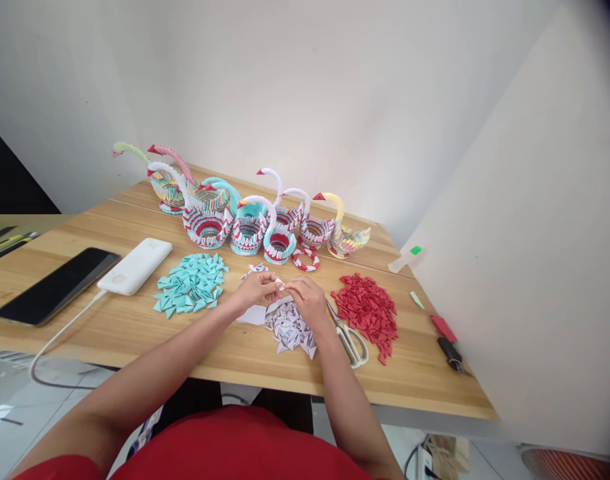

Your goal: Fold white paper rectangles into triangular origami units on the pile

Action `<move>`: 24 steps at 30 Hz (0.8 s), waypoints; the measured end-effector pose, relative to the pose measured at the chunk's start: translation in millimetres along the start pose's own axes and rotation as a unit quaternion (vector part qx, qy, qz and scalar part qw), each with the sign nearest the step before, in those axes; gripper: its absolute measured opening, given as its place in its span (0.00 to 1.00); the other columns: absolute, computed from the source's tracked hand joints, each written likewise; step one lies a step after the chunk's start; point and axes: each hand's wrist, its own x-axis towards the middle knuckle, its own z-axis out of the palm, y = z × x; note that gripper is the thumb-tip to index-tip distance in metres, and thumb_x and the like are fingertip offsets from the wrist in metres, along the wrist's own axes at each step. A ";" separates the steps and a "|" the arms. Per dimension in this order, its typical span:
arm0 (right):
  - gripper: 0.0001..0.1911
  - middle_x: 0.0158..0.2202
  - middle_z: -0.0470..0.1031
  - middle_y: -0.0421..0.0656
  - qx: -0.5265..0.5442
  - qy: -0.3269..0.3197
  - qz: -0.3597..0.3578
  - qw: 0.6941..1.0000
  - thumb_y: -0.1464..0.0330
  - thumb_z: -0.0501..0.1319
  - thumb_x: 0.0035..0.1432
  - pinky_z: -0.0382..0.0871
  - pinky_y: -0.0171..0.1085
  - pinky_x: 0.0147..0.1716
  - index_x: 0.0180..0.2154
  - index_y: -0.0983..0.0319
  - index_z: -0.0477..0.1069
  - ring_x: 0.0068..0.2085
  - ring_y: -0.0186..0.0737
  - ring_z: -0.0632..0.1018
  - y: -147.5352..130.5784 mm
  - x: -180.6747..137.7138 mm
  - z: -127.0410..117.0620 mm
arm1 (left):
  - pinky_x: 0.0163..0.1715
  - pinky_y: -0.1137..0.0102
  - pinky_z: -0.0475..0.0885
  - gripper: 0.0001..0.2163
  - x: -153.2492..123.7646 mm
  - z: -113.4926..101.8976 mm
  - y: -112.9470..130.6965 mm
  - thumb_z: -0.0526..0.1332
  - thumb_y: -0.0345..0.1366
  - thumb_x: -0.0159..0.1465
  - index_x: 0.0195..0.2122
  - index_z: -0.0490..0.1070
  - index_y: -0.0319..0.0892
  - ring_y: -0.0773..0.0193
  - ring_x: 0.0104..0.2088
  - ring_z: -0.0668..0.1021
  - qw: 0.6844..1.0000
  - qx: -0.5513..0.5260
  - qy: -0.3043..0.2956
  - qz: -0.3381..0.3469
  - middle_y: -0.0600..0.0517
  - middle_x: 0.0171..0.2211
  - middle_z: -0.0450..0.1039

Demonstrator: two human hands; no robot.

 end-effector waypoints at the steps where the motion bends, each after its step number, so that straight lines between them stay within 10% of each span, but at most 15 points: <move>1: 0.08 0.34 0.76 0.44 0.003 0.000 0.003 1.000 0.68 0.57 0.61 0.67 0.40 0.41 0.35 0.57 0.76 0.39 0.42 0.75 0.2 0.6 0.3 | 0.27 0.72 0.67 0.15 0.4 -0.1 -0.1 0.65 0.45 0.54 0.28 0.70 0.37 0.68 0.23 0.72 1.000 0.013 0.000 0.012 0.49 0.25 0.74; 24: 0.09 0.27 0.70 0.37 0.250 0.040 0.211 0.944 0.64 0.63 0.52 0.64 0.32 0.30 0.33 0.61 0.68 0.29 0.33 0.71 2.7 3.1 10.8 | 0.30 0.71 0.68 0.12 1.2 1.7 -2.8 0.59 0.43 0.59 0.29 0.72 0.38 0.65 0.26 0.75 0.989 0.121 0.010 0.078 0.49 0.28 0.74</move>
